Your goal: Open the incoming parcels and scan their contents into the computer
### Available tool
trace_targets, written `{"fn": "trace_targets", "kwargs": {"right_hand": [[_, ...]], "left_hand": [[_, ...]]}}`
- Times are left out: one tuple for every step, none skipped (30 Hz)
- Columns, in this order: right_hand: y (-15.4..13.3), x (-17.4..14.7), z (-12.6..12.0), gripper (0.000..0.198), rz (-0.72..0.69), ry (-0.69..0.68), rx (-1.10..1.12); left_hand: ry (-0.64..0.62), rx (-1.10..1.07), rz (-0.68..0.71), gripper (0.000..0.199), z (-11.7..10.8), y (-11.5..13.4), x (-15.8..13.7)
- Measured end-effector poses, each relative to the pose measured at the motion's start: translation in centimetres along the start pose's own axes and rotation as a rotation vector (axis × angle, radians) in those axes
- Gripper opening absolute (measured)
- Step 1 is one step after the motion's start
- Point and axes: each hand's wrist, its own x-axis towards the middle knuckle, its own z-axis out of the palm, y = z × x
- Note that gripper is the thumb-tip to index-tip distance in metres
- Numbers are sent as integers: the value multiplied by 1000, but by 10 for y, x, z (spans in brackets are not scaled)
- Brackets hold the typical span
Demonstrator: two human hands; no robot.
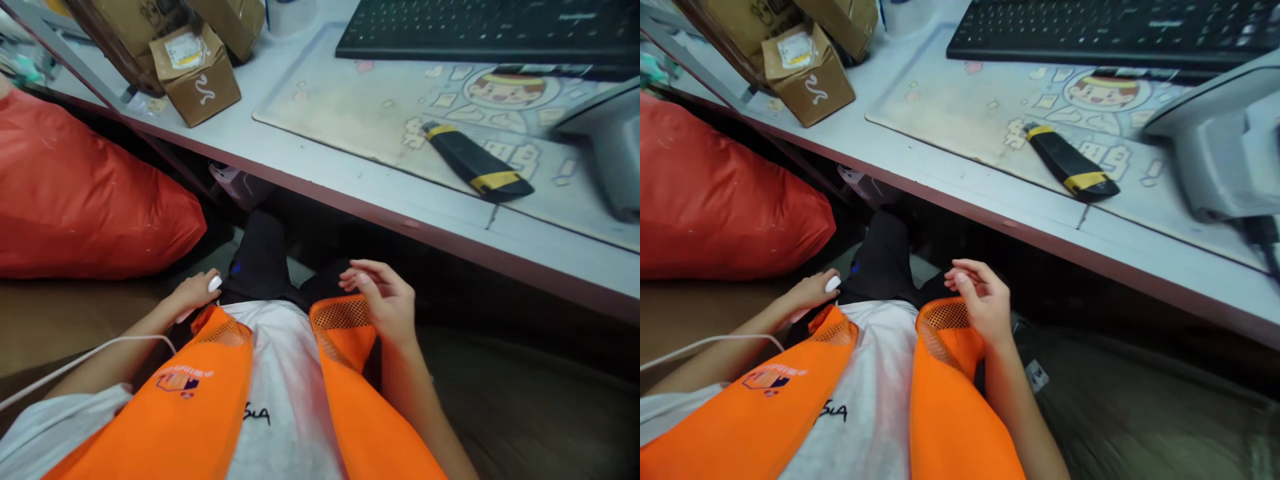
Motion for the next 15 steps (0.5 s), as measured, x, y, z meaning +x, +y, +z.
{"fn": "trace_targets", "kwargs": {"right_hand": [[5, -1, 1, 31, 17, -34, 19], [10, -3, 3, 32, 31, -65, 38], [15, -5, 5, 32, 44, -96, 56], [20, -7, 7, 33, 56, -129, 71], [26, -9, 9, 34, 68, -162, 85], [31, -11, 10, 35, 77, -194, 97], [36, -13, 11, 35, 83, -221, 104], [40, -14, 11, 34, 84, -244, 104], [43, -14, 11, 34, 80, -261, 98], [45, -14, 10, 33, 71, -272, 89], [46, -13, 9, 32, 61, -278, 78], [47, -12, 7, 32, 52, -279, 66], [47, -10, 4, 32, 47, -278, 58], [47, -9, 2, 32, 45, -274, 52], [47, -7, 0, 32, 46, -270, 49]], "left_hand": [[-10, 75, -32, 50, 7, 5, -5], [-17, 130, -59, 52, 13, 9, -9], [-21, 162, -77, 55, 17, 14, -12], [-29, 179, -81, 56, 18, 19, -13], [-45, 187, -71, 58, 17, 23, -14], [-68, 185, -46, 57, 14, 27, -15], [-99, 168, -2, 55, 9, 32, -16], [-135, 135, 61, 51, 4, 37, -18], [-171, 98, 135, 46, 0, 43, -19], [-198, 48, 216, 43, -3, 50, -21], [-209, -19, 293, 41, -4, 57, -23], [-197, -111, 353, 42, -2, 63, -23], [-166, -214, 387, 45, 1, 69, -23], [-122, -312, 398, 49, 6, 74, -21], [-77, -395, 396, 53, 11, 77, -19]]}}
